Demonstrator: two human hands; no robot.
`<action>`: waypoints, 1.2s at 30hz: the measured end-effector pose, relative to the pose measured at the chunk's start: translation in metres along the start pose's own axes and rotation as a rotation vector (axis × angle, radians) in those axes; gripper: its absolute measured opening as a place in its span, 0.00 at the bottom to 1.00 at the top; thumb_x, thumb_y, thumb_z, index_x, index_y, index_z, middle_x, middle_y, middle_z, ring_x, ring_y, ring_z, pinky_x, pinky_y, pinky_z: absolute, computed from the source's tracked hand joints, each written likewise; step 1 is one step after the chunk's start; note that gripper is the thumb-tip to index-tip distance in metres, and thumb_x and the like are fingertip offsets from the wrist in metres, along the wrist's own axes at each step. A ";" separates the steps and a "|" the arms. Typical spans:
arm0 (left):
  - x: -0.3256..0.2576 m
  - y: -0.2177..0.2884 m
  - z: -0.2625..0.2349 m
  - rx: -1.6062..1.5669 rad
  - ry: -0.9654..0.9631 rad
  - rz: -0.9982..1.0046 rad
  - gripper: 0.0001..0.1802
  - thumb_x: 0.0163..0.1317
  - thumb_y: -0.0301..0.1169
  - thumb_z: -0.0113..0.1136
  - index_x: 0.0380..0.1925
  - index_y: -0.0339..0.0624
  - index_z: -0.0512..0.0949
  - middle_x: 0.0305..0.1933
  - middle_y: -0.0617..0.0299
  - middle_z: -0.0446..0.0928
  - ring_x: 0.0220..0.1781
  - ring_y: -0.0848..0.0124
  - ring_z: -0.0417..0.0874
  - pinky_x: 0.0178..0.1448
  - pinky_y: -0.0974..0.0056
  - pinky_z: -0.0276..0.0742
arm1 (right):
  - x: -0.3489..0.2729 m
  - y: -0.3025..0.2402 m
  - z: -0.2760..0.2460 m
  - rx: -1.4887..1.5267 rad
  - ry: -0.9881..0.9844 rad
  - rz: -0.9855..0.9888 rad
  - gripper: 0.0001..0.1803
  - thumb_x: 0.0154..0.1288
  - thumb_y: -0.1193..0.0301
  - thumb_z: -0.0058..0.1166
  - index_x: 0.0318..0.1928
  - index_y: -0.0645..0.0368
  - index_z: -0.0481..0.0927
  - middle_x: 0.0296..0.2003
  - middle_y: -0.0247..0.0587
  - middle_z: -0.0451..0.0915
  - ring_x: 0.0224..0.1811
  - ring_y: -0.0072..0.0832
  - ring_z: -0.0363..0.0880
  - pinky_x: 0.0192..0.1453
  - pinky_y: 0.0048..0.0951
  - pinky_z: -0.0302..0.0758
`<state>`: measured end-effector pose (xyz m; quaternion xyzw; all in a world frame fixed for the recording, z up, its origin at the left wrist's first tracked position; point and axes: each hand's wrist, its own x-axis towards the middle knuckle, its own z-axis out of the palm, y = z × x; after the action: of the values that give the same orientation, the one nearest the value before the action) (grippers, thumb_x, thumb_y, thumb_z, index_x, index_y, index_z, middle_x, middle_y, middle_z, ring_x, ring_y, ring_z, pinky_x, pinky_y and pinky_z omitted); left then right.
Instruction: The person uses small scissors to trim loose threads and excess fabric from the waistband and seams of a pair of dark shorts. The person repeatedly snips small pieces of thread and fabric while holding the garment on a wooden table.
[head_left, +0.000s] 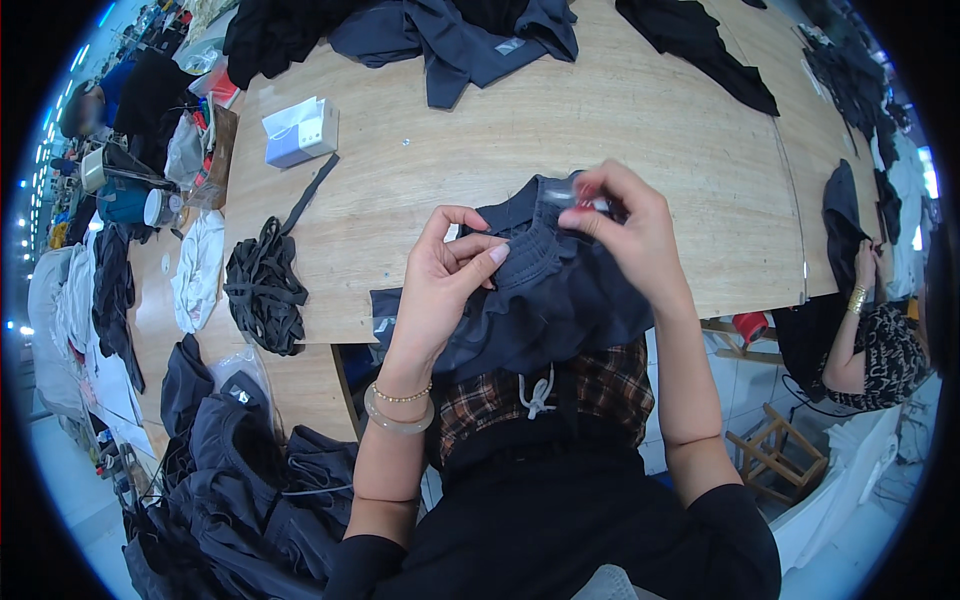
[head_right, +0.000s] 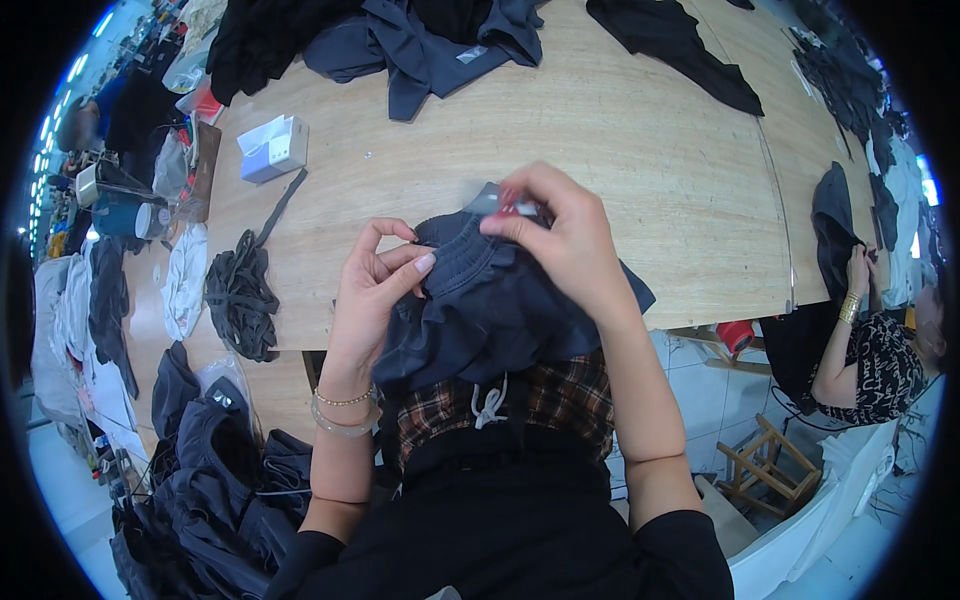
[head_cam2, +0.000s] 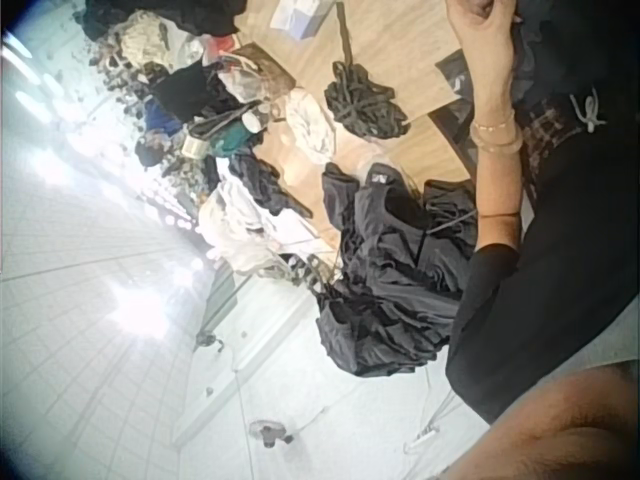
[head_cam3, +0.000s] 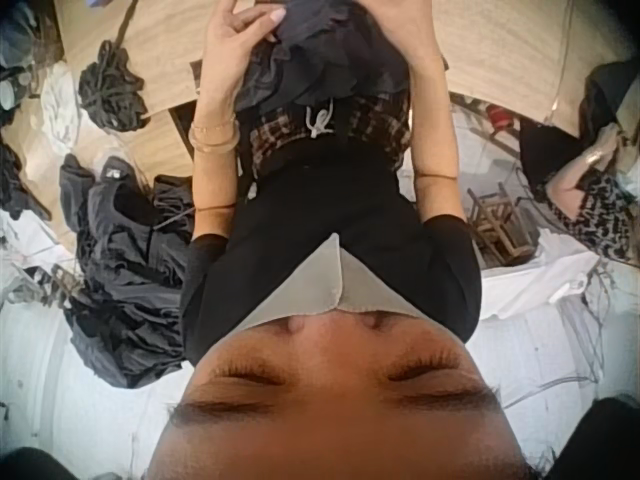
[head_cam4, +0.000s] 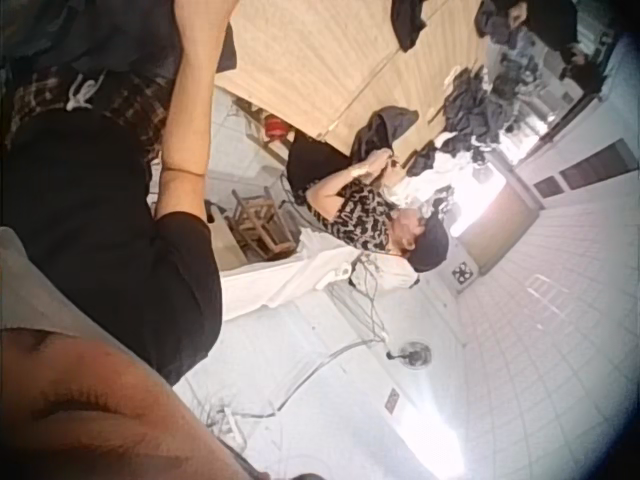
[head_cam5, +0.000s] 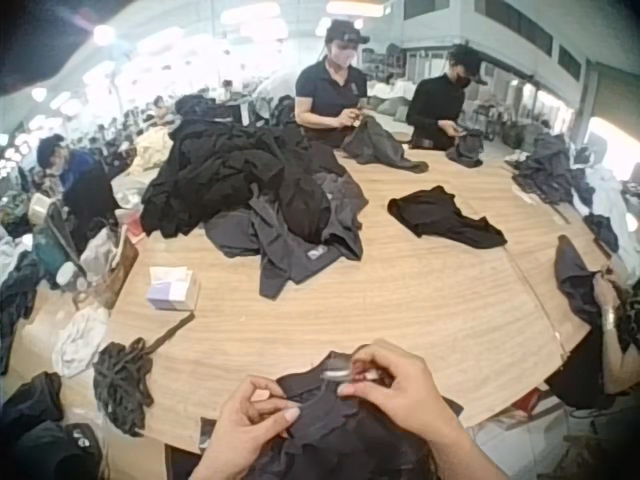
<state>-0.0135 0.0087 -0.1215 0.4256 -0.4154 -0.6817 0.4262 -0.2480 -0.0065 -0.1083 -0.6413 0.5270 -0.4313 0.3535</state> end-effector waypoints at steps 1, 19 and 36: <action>0.000 0.000 0.000 0.005 -0.009 -0.008 0.16 0.70 0.22 0.66 0.50 0.42 0.70 0.41 0.59 0.87 0.36 0.84 0.79 0.39 0.76 0.72 | 0.005 0.004 0.001 0.168 0.024 0.152 0.12 0.62 0.69 0.71 0.44 0.59 0.86 0.27 0.25 0.74 0.32 0.21 0.68 0.39 0.26 0.68; 0.023 0.069 -0.057 1.496 0.087 0.528 0.18 0.59 0.25 0.65 0.50 0.48 0.89 0.39 0.58 0.86 0.40 0.59 0.83 0.48 0.60 0.73 | 0.086 -0.027 -0.069 -0.523 -0.480 0.065 0.12 0.77 0.67 0.54 0.42 0.65 0.80 0.29 0.43 0.83 0.30 0.32 0.85 0.39 0.34 0.79; 0.036 -0.072 0.005 0.875 0.163 0.486 0.24 0.55 0.09 0.50 0.51 0.34 0.76 0.47 0.50 0.80 0.52 0.54 0.83 0.56 0.57 0.79 | 0.001 0.042 0.034 0.196 -0.226 0.422 0.12 0.79 0.70 0.51 0.48 0.65 0.85 0.39 0.35 0.87 0.41 0.22 0.83 0.46 0.26 0.78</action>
<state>-0.0440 -0.0031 -0.1950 0.5070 -0.7147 -0.2894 0.3853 -0.2317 -0.0158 -0.1587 -0.5240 0.5621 -0.3225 0.5527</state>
